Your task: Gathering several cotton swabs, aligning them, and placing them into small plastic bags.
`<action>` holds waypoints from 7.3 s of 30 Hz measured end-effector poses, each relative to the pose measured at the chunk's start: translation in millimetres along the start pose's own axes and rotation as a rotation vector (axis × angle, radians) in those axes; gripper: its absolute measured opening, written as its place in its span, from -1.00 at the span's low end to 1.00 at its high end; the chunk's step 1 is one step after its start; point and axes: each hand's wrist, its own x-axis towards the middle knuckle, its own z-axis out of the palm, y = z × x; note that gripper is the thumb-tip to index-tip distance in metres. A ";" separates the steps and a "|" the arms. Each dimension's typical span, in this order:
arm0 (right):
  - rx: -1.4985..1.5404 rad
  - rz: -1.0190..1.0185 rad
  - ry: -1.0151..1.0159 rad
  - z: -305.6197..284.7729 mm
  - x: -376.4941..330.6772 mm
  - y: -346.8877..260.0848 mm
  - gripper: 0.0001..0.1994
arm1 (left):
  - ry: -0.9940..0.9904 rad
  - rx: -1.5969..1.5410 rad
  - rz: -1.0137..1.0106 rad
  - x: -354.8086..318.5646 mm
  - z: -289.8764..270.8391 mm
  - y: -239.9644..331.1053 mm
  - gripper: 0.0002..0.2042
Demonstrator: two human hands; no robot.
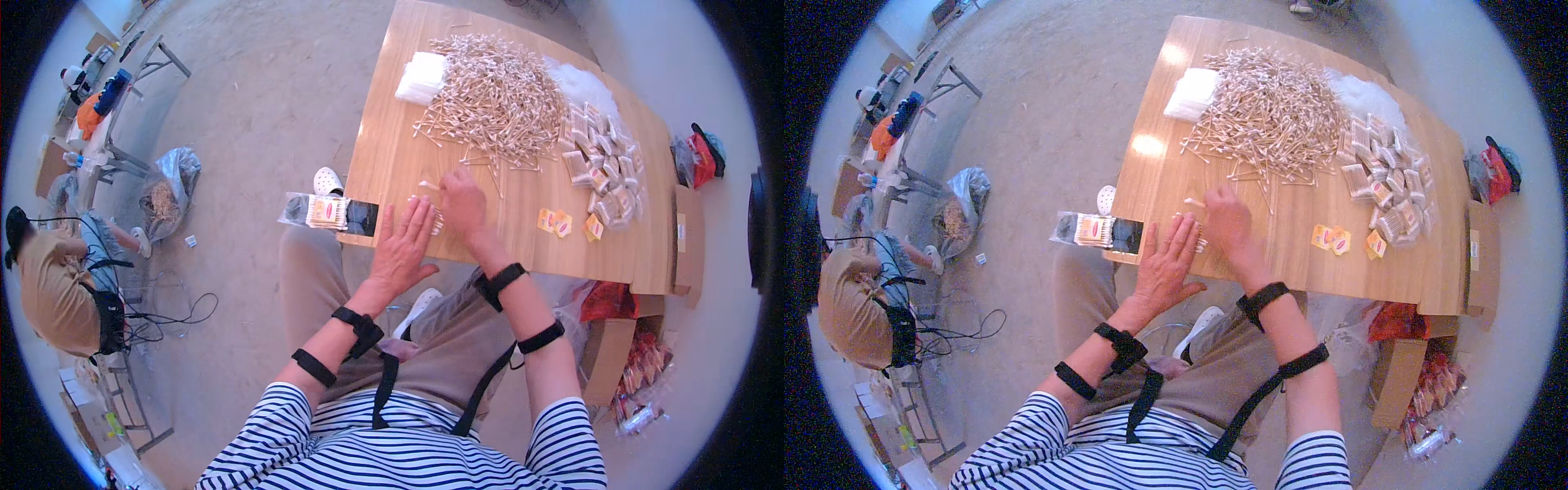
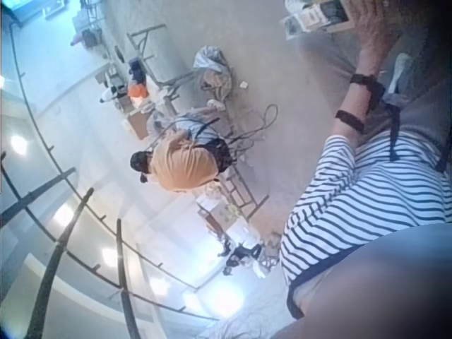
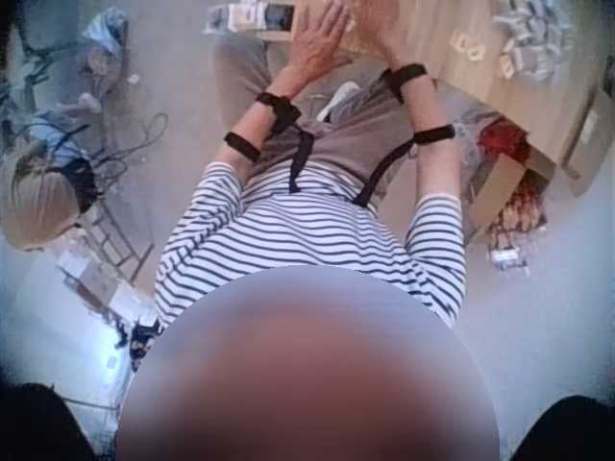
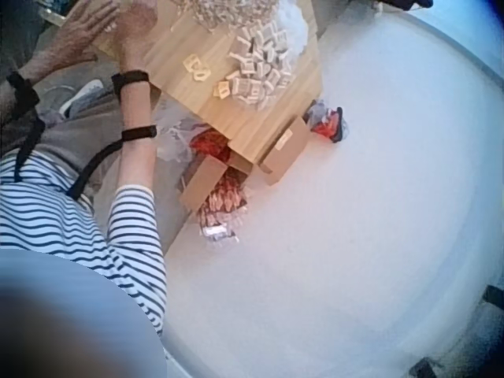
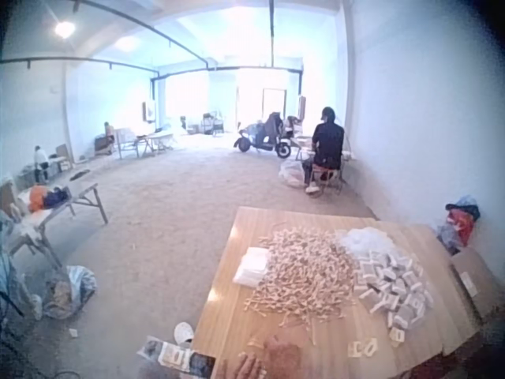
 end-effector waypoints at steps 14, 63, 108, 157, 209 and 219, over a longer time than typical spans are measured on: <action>-0.221 0.472 0.092 -27.7 -12.4 69.6 -0.91 | -0.020 -0.005 0.004 9.0 -2.8 0.7 0.24; -0.089 0.048 -0.017 -28.1 -19.4 17.9 -0.94 | -0.007 0.017 0.010 9.1 -0.9 -0.9 0.23; -0.165 0.017 -0.104 13.0 -0.1 5.4 -0.92 | 0.011 0.028 0.000 8.5 1.6 -2.8 0.20; -0.297 -0.028 -0.203 -6.6 -79.6 -32.2 0.00 | 0.193 0.216 -0.033 7.5 33.7 3.1 -0.30; -0.239 -0.060 -0.076 21.6 -83.2 -65.8 0.07 | 0.409 -1.583 -0.387 33.0 16.3 -33.2 -0.39; -0.258 -0.044 -0.024 28.8 -79.9 -70.4 -0.05 | 0.418 -1.547 -0.348 34.8 22.7 -31.4 -0.44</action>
